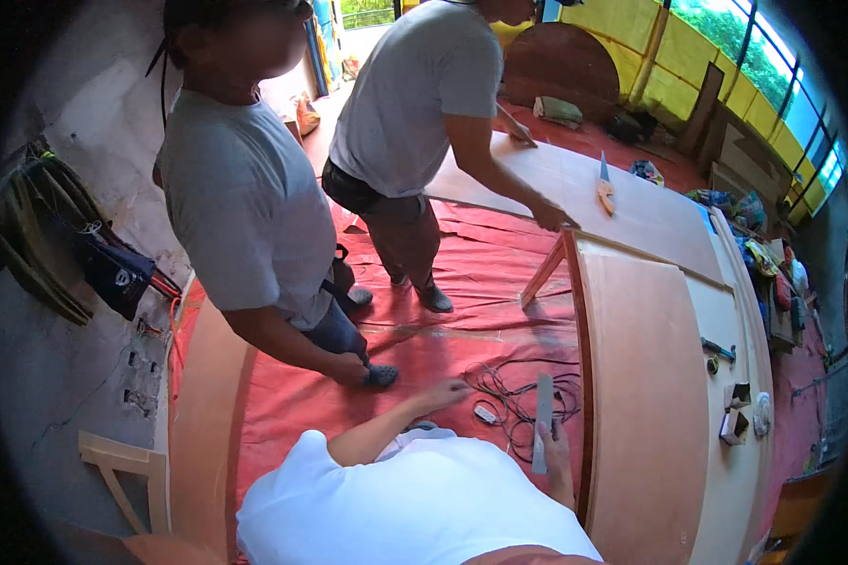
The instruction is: The person measures and marks wooden boards using a pencil and a measuring tape, then scrapes the edge of a board using a hand tool.
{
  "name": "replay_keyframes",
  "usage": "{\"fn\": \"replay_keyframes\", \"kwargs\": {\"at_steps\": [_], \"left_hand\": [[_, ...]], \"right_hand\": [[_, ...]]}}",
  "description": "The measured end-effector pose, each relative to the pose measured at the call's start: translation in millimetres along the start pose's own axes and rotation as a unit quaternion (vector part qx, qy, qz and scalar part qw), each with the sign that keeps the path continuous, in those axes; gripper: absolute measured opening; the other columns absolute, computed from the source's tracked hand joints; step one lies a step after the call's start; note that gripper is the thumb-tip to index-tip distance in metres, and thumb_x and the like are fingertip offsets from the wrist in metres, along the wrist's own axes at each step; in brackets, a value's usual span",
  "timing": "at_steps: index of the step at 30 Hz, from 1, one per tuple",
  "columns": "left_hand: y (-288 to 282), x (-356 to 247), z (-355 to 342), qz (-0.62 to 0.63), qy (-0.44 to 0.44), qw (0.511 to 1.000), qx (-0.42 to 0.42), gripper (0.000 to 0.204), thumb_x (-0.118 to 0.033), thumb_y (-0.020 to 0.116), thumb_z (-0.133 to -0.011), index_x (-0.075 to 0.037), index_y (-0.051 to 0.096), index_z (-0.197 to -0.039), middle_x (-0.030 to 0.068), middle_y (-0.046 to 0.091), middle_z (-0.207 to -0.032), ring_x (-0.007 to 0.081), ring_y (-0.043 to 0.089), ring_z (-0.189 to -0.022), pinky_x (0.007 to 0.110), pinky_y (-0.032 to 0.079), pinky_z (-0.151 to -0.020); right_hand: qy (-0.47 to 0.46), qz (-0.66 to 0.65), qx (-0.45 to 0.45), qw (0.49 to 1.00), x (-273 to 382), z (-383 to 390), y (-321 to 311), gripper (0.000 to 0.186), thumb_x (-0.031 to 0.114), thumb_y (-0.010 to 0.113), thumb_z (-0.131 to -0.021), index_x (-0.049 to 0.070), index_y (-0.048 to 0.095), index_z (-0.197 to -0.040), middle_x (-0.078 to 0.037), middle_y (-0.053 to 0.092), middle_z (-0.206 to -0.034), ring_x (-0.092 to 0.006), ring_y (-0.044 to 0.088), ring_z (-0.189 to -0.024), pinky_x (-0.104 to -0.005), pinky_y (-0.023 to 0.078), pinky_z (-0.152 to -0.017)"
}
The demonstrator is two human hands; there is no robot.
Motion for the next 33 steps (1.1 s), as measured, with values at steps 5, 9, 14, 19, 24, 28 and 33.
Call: {"fn": "replay_keyframes", "kwargs": {"at_steps": [5, 9, 14, 19, 24, 28, 33], "left_hand": [[18, -63, 5, 0.144, 0.100, 0.981, 0.082, 0.043, -0.045, 0.051, -0.091, -0.008, 0.057, -0.112, 0.0019, 0.060, -0.102, 0.0120, 0.056, -0.087, 0.029, 0.046, -0.072], [55, -38, -10, 0.199, 0.087, 0.956, 0.199, 0.051, -0.053, 0.051, -0.088, -0.009, 0.055, -0.114, 0.0010, 0.060, -0.103, 0.0130, 0.056, -0.090, 0.032, 0.046, -0.078], [76, -42, -7, 0.276, 0.045, 0.940, 0.195, 0.044, -0.054, 0.053, -0.087, -0.014, 0.059, -0.105, -0.0025, 0.060, -0.094, 0.0118, 0.055, -0.086, 0.029, 0.043, -0.072], [80, -58, -3, 0.421, -0.048, 0.895, 0.140, 0.030, -0.046, 0.059, -0.086, -0.018, 0.061, -0.095, -0.0042, 0.060, -0.087, 0.0117, 0.053, -0.074, 0.026, 0.040, -0.068], [72, -56, -22, 0.513, -0.050, 0.854, 0.078, 0.023, -0.036, 0.066, -0.083, -0.015, 0.060, -0.088, 0.0015, 0.061, -0.077, 0.0162, 0.058, -0.069, 0.033, 0.048, -0.060], [55, -87, -9, 0.497, 0.042, 0.864, 0.070, 0.026, -0.027, 0.068, -0.082, -0.007, 0.057, -0.094, 0.0038, 0.061, -0.083, 0.0173, 0.062, -0.074, 0.035, 0.051, -0.064], [36, -86, -31, 0.144, 0.175, 0.974, 0.018, 0.037, -0.017, 0.070, -0.081, -0.002, 0.054, -0.110, 0.0083, 0.061, -0.096, 0.0153, 0.061, -0.085, 0.032, 0.051, -0.074]], "right_hand": [[-0.170, 0.284, 0.003, 0.944, 60, -4, 40, 0.032, 0.021, 0.065, -0.083, 0.001, 0.055, -0.105, -0.014, 0.064, -0.088, -0.0226, 0.062, -0.079, -0.0351, 0.048, -0.070], [-0.219, 0.308, -0.030, 0.925, 85, 5, 67, 0.035, 0.020, 0.069, -0.079, 0.003, 0.055, -0.106, -0.018, 0.063, -0.091, -0.0320, 0.063, -0.082, -0.0394, 0.049, -0.068], [-0.227, 0.341, -0.028, 0.912, 102, 15, 80, 0.042, 0.016, 0.068, -0.076, 0.004, 0.052, -0.113, -0.020, 0.060, -0.096, -0.0367, 0.059, -0.089, -0.0447, 0.047, -0.075], [-0.241, 0.471, -0.037, 0.848, 109, 23, 90, 0.052, 0.015, 0.065, -0.077, -0.002, 0.043, -0.121, -0.022, 0.055, -0.098, -0.0400, 0.054, -0.093, -0.0471, 0.045, -0.079], [-0.271, 0.423, 0.000, 0.865, 119, 21, 99, 0.059, 0.017, 0.067, -0.077, -0.002, 0.041, -0.126, -0.024, 0.053, -0.105, -0.0393, 0.053, -0.098, -0.0460, 0.044, -0.083], [-0.226, 0.192, 0.009, 0.955, 127, 25, 95, 0.056, 0.020, 0.066, -0.080, -0.002, 0.044, -0.126, -0.024, 0.054, -0.113, -0.0360, 0.054, -0.104, -0.0416, 0.044, -0.088], [-0.217, 0.224, -0.139, 0.940, 110, 27, 68, 0.045, 0.024, 0.063, -0.083, -0.002, 0.052, -0.118, -0.022, 0.058, -0.113, -0.0338, 0.057, -0.103, -0.0386, 0.045, -0.088]]}}
Point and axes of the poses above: each hand's wrist, its own z-axis away from the middle knuckle, its own y-axis out of the palm, x = y × z, the point moved 4 cm from there along -z, towards the middle knuckle
